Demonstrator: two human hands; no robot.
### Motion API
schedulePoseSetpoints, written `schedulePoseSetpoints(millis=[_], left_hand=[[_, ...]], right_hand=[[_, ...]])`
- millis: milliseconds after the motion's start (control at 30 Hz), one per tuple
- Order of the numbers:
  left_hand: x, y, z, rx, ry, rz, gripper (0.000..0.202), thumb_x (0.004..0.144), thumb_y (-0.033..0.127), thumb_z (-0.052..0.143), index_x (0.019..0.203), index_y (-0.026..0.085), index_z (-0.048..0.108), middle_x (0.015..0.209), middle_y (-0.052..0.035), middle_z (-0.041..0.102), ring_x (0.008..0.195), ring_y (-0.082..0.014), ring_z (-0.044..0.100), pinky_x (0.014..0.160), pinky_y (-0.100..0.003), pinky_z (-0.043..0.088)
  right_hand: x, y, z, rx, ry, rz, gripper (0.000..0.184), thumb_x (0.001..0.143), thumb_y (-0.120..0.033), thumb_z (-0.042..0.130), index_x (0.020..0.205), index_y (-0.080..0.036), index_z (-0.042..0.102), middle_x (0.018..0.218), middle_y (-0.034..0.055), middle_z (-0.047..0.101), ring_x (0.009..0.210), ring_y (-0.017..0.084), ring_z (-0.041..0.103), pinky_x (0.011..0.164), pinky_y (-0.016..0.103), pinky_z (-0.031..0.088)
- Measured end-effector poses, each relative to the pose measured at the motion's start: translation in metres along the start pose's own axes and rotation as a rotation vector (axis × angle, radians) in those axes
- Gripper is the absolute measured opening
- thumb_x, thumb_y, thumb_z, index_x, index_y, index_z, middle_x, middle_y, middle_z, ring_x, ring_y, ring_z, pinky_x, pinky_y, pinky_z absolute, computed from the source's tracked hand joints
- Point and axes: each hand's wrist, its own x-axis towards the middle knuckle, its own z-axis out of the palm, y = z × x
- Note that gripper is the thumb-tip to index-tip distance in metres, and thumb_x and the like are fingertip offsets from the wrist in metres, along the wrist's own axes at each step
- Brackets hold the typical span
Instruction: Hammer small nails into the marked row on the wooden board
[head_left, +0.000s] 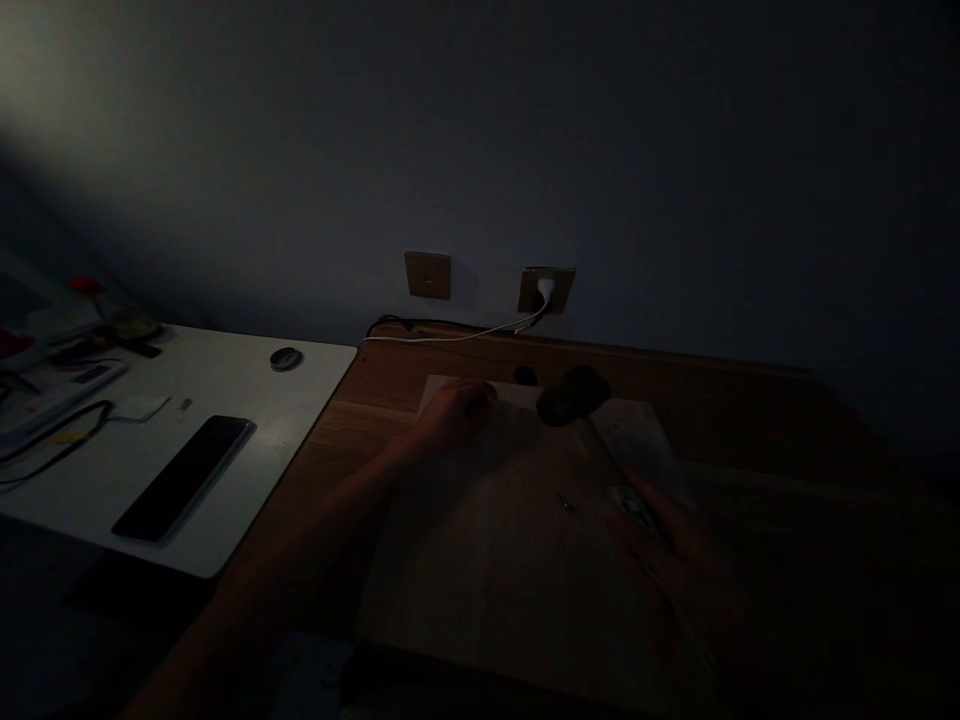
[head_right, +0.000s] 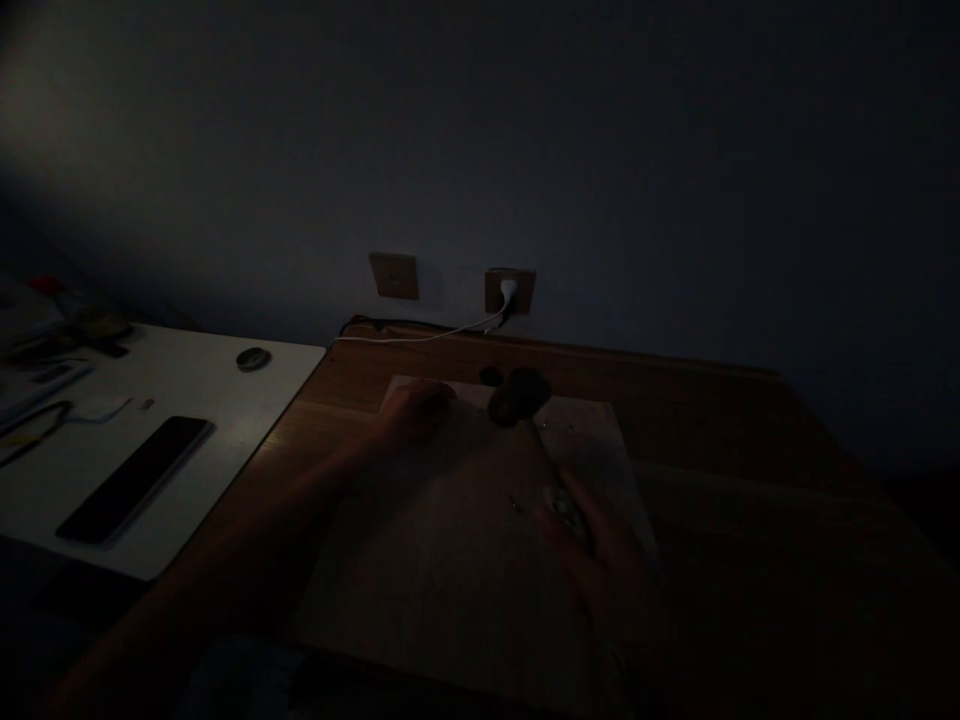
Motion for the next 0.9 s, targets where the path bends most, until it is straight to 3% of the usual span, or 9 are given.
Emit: schedulePoseSetpoints(millis=[100,167,233,300,400,667,800,900], left_hand=[[-0.001,0.001,0.0,-0.047,-0.003,-0.061,0.043,0.079,0.009,0.063,0.121,0.019,0.065,0.09,-0.0024,0.074,0.082,-0.016,0.069,0.077,-0.025,0.052],[-0.002,0.001,0.0,-0.06,-0.012,-0.083,0.048,0.078,0.009,0.063,0.126,0.018,0.062,0.088,-0.0018,0.074,0.077,-0.0155,0.069,0.073,-0.024,0.052],[-0.002,0.001,0.0,-0.058,-0.017,-0.094,0.051,0.078,0.01,0.064,0.128,0.017,0.061,0.089,-0.0026,0.075,0.077,-0.0166,0.07,0.072,-0.024,0.052],[-0.002,0.001,0.0,-0.057,-0.007,-0.094,0.049,0.078,0.012,0.066,0.127,0.017,0.061,0.094,-0.0048,0.076,0.082,-0.0192,0.071,0.073,-0.026,0.053],[-0.001,0.002,-0.001,-0.064,0.031,-0.071,0.043,0.08,0.016,0.069,0.122,0.017,0.064,0.107,-0.0091,0.076,0.095,-0.0235,0.072,0.082,-0.029,0.055],[-0.001,0.0,0.001,-0.06,0.033,-0.098,0.053,0.081,0.018,0.072,0.132,0.018,0.06,0.113,-0.0091,0.076,0.104,-0.026,0.072,0.086,-0.029,0.055],[-0.002,-0.005,0.004,-0.028,0.033,-0.103,0.05,0.082,0.018,0.07,0.131,0.018,0.061,0.109,-0.0087,0.077,0.101,-0.026,0.073,0.082,-0.029,0.055],[-0.001,-0.006,0.005,-0.02,0.045,-0.108,0.047,0.084,0.022,0.07,0.13,0.018,0.063,0.108,-0.0091,0.077,0.099,-0.026,0.073,0.082,-0.029,0.055]], right_hand=[[0.013,-0.027,0.007,-0.016,-0.174,-0.004,0.073,0.083,-0.068,0.059,0.144,-0.027,0.059,0.065,0.0018,0.069,0.047,0.021,0.062,0.04,0.029,0.047],[0.018,-0.04,0.016,-0.035,-0.238,-0.058,0.073,0.085,-0.065,0.057,0.146,-0.026,0.057,0.074,0.0034,0.073,0.048,0.02,0.062,0.04,0.029,0.047],[0.023,-0.047,0.027,-0.048,-0.246,-0.118,0.068,0.087,-0.061,0.056,0.145,-0.025,0.058,0.094,0.0071,0.077,0.064,0.022,0.071,0.052,0.032,0.055],[0.026,-0.049,0.038,-0.052,-0.225,-0.186,0.063,0.088,-0.058,0.057,0.141,-0.025,0.062,0.112,0.0094,0.076,0.089,0.028,0.075,0.073,0.039,0.061],[0.03,-0.047,0.048,-0.056,-0.183,-0.272,0.058,0.088,-0.054,0.059,0.137,-0.024,0.065,0.126,0.0111,0.073,0.117,0.033,0.068,0.097,0.048,0.056],[0.031,-0.049,0.052,-0.156,-0.229,-0.206,0.069,0.089,-0.055,0.053,0.146,-0.017,0.057,0.132,0.016,0.07,0.12,0.036,0.067,0.101,0.053,0.052],[0.029,-0.047,0.052,-0.134,-0.23,-0.256,0.062,0.091,-0.052,0.052,0.144,-0.021,0.059,0.119,0.0128,0.076,0.105,0.033,0.073,0.09,0.049,0.058],[0.03,-0.043,0.053,-0.129,-0.217,-0.265,0.061,0.09,-0.052,0.054,0.144,-0.023,0.06,0.125,0.0125,0.074,0.111,0.033,0.071,0.094,0.05,0.056]])
